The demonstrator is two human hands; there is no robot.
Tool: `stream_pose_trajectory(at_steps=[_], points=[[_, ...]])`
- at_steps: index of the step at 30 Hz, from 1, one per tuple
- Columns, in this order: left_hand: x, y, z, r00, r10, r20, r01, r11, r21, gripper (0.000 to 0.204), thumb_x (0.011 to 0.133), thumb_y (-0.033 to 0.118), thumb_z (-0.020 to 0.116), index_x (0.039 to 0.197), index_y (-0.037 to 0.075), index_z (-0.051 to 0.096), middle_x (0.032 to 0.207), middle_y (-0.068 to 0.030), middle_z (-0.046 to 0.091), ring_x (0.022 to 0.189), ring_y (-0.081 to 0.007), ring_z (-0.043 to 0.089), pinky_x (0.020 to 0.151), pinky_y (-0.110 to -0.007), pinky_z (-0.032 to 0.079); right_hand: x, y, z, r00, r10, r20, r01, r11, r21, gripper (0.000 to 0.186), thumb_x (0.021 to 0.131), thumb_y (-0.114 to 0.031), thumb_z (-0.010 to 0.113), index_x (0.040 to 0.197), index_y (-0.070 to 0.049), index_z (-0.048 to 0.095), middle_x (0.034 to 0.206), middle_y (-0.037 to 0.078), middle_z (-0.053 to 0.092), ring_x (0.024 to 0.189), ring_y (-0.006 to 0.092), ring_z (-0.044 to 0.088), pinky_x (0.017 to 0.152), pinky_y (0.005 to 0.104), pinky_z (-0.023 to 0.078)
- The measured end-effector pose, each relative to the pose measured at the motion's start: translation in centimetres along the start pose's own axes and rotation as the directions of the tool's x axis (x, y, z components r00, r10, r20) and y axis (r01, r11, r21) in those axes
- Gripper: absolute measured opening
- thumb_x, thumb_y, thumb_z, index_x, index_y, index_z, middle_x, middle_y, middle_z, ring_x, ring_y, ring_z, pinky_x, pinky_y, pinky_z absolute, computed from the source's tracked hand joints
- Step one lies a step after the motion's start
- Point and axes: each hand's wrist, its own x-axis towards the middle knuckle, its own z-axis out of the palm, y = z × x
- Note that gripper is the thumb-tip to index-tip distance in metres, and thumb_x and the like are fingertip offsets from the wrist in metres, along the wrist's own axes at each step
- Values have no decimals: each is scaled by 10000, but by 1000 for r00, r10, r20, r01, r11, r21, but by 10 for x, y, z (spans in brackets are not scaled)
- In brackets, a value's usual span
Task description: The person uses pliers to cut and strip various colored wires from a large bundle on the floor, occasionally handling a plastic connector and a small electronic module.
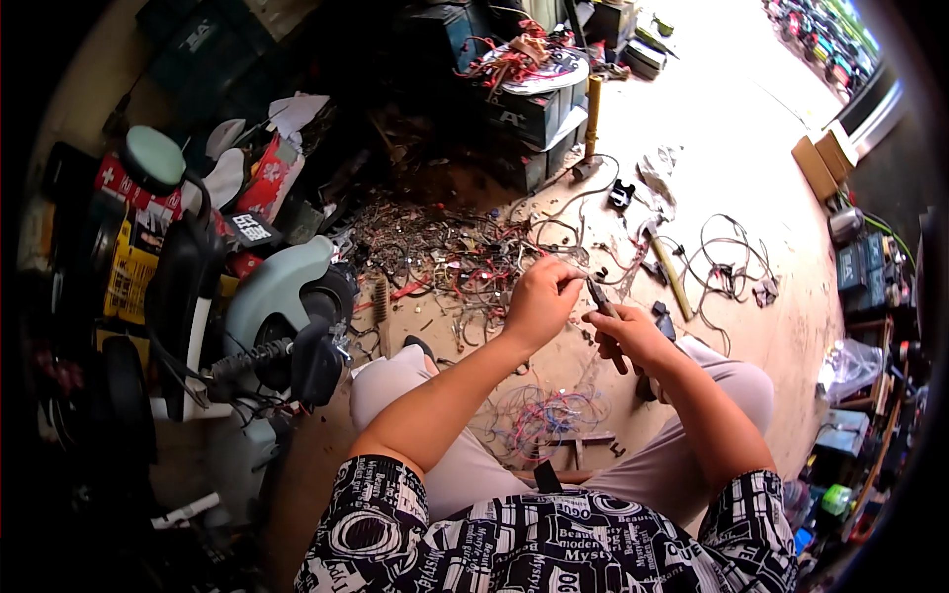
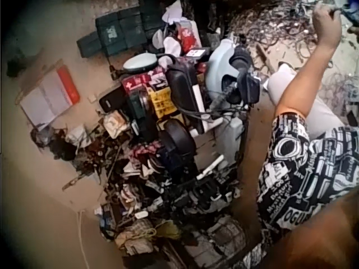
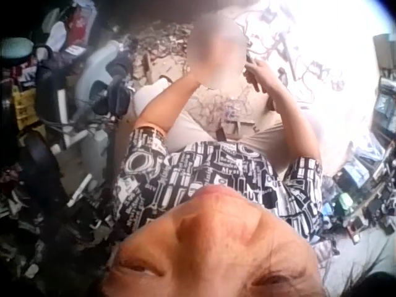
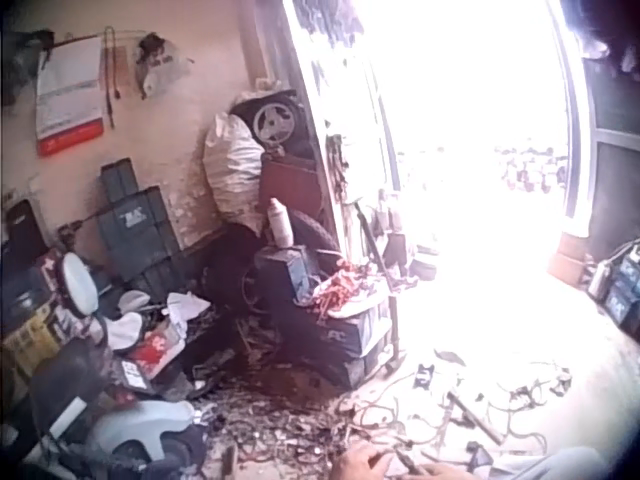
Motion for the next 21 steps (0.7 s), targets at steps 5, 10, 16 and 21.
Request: stream_pose_trajectory(at_steps=[5, 10, 16, 21], points=[[-5, 2, -1, 999, -29, 24, 28, 1000, 9, 108, 801, 100, 645, 862, 16, 678, 788, -72, 581, 679, -190, 579, 616, -293, 452, -5, -5, 6, 998, 63, 14, -63, 998, -19, 305, 921, -321, 534, 898, -21, 589, 656, 34, 515, 536, 124, 509, 372, 274, 362], [-4, 5, -1, 1000, -13, -2, 13, 1000, 11, 106, 800, 97, 648, 843, 2, 666, 805, -91, 583, 713, -221, 591, 631, -306, 460, -5, -6, 7, 999, 48, -21, -50, 993, -106, 360, 899, -377, 543, 778, -41, 586, 559, -14, 447, 474, 110, 452, 382, 276, 332], [-5, 7, -2, 1000, -15, -1, 15, 999, 43, 131, 809, 124, 648, 828, -6, 653, 809, -99, 585, 705, -230, 583, 626, -314, 458, 5, 3, 11, 962, -169, -214, 65, 904, -422, 428, 875, -381, 577, 691, 6, 562, 569, 77, 562, 503, 174, 526, 526, 324, 442], [-3, 11, 3, 987, -94, 133, 93, 996, 15, 294, 806, 271, 671, 848, -18, 635, 802, -126, 584, 679, -247, 574, 623, -346, 456, 14, 21, -6, 909, -336, -247, 187, 858, -479, 379, 887, -306, 570, 719, 33, 550, 565, 109, 524, 523, 174, 473, 526, 348, 391]])
